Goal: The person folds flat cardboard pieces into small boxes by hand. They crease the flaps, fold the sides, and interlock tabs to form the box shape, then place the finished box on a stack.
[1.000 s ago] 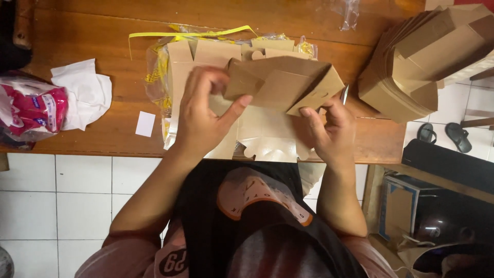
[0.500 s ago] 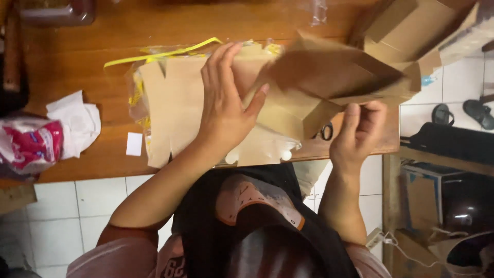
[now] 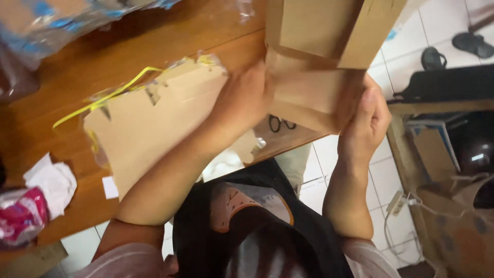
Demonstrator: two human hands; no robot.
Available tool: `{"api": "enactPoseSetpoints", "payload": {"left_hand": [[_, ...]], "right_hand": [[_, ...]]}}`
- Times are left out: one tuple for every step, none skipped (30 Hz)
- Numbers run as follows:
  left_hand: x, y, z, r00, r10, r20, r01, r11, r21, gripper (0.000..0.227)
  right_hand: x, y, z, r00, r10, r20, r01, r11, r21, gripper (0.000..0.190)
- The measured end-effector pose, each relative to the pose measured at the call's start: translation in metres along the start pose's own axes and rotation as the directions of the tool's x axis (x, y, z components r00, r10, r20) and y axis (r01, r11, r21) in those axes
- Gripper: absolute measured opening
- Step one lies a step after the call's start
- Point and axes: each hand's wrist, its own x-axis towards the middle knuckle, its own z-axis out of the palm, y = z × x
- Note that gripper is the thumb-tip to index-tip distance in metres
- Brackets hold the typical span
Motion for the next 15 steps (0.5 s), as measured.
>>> {"api": "enactPoseSetpoints", "payload": {"left_hand": [[0.011,0.003,0.004,1.000,0.015,0.019,-0.015,1.000,-0.003,0.024],[0.021,0.006,0.007,1.000,0.017,-0.026,-0.017,1.000,-0.014,0.024],[0.030,0.008,0.009,0.997,0.017,-0.071,-0.019,1.000,-0.024,0.025],[0.037,0.013,0.007,0.998,0.023,-0.062,-0.025,0.999,-0.023,0.025],[0.044,0.018,0.005,0.996,0.008,-0.084,-0.016,0.996,-0.092,0.023],[0.048,0.023,0.002,0.994,-0.015,-0.104,-0.002,0.987,-0.161,0.031],[0.052,0.026,0.001,0.995,-0.016,-0.095,0.000,0.987,-0.162,0.031],[0.058,0.030,-0.001,0.988,0.073,-0.136,-0.097,0.980,-0.174,0.023],[0.064,0.033,-0.004,0.971,0.161,-0.176,-0.193,0.964,-0.182,0.015],[0.070,0.030,-0.001,0.969,0.168,-0.181,-0.200,0.963,-0.179,0.015],[0.076,0.026,0.002,0.967,0.164,-0.194,-0.194,0.970,-0.146,0.014],[0.079,0.022,0.006,0.967,0.153,-0.205,-0.179,0.977,-0.116,0.020],[0.085,0.014,0.013,0.966,0.153,-0.208,-0.179,0.977,-0.115,0.020],[0.089,0.005,0.019,0.963,0.158,-0.218,-0.173,0.983,-0.052,0.025],[0.092,-0.005,0.025,0.960,0.164,-0.227,-0.166,0.986,0.012,0.030]], "right_hand": [[0.006,-0.015,-0.002,1.000,0.007,-0.021,-0.007,1.000,-0.011,0.047],[0.011,-0.029,-0.002,0.992,0.122,0.044,-0.122,0.992,-0.016,0.058],[0.017,-0.044,-0.002,0.966,0.235,0.109,-0.234,0.972,-0.027,0.069],[0.025,-0.038,-0.003,0.966,0.239,0.098,-0.238,0.971,-0.027,0.069],[0.032,-0.032,-0.003,0.985,0.108,0.133,-0.099,0.993,-0.071,0.052],[0.039,-0.026,-0.003,0.983,-0.018,0.180,0.039,0.993,-0.110,0.038],[0.045,-0.019,-0.001,0.984,-0.010,0.176,0.030,0.993,-0.113,0.038],[0.054,-0.011,0.001,0.995,0.019,0.098,-0.013,0.998,-0.055,0.039],[0.063,-0.004,0.004,0.998,0.052,0.021,-0.052,0.999,0.007,0.042],[0.070,0.006,0.005,0.999,0.044,0.017,-0.044,0.999,0.010,0.042],[0.077,0.016,0.007,0.998,-0.036,-0.045,0.037,0.999,0.022,0.036],[0.083,0.026,0.008,0.989,-0.110,-0.102,0.113,0.993,0.029,0.030],[0.087,0.028,0.010,0.989,-0.112,-0.101,0.116,0.993,0.030,0.030],[0.089,0.031,0.012,0.990,-0.099,-0.103,0.091,0.992,-0.083,0.019],[0.092,0.034,0.014,0.991,-0.087,-0.106,0.065,0.979,-0.194,0.010]]}}
